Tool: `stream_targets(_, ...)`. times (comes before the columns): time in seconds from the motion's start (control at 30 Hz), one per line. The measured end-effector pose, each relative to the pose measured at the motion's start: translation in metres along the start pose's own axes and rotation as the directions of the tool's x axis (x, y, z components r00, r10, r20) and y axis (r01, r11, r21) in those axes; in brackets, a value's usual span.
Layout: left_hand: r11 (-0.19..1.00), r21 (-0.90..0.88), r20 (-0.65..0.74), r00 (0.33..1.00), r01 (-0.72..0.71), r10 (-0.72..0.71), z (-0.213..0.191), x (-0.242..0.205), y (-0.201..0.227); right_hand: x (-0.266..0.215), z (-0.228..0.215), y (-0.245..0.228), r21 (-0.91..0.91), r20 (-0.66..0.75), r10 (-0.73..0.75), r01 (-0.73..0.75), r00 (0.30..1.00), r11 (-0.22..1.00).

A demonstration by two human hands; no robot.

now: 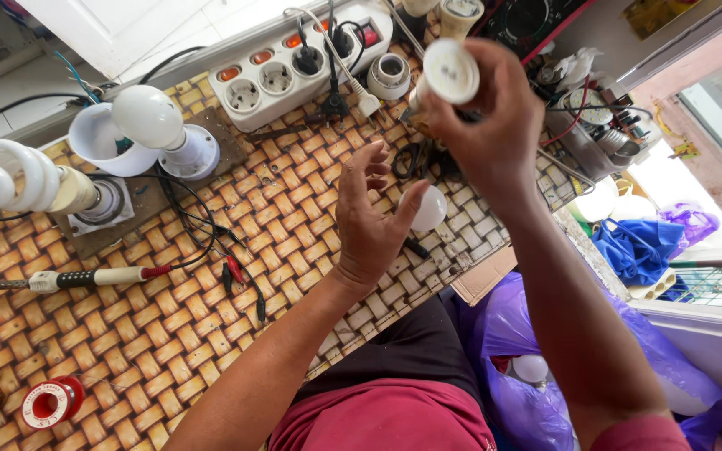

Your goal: The person holds an LED light bulb and connects it to a power source to test it. They then use tweezers to adjust components on the LED board and use a soldering iron to solder connections on the bulb.

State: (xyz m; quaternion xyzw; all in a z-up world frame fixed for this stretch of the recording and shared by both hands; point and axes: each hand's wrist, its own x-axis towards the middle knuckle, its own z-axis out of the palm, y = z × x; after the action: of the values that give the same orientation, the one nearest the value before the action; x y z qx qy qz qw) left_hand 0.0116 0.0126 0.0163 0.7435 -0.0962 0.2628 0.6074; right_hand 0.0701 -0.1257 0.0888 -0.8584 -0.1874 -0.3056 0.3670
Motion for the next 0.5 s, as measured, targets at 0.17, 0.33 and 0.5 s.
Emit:
stream_targets(0.17, 1.0, 0.014, -0.031, 0.999, 0.015, -0.015, 0.001, 0.014, -0.011, 0.04, 0.034, 0.034, 0.195, 0.11, 0.066, -0.086, 0.992, 0.977)
stream_targets(0.33, 0.998, 0.013, -0.051, 0.997, 0.065, -0.064, 0.0, 0.028, -0.009, 0.046, 0.06, 0.051, 0.172, 0.113, 0.115, -0.134, 0.987, 0.976)
stream_targets(0.5, 0.96, -0.101, -0.076, 0.96, 0.26, -0.268, 0.001, 0.038, -0.016, 0.048, 0.064, 0.057, 0.074, 0.16, 0.082, -0.095, 0.984, 0.993)
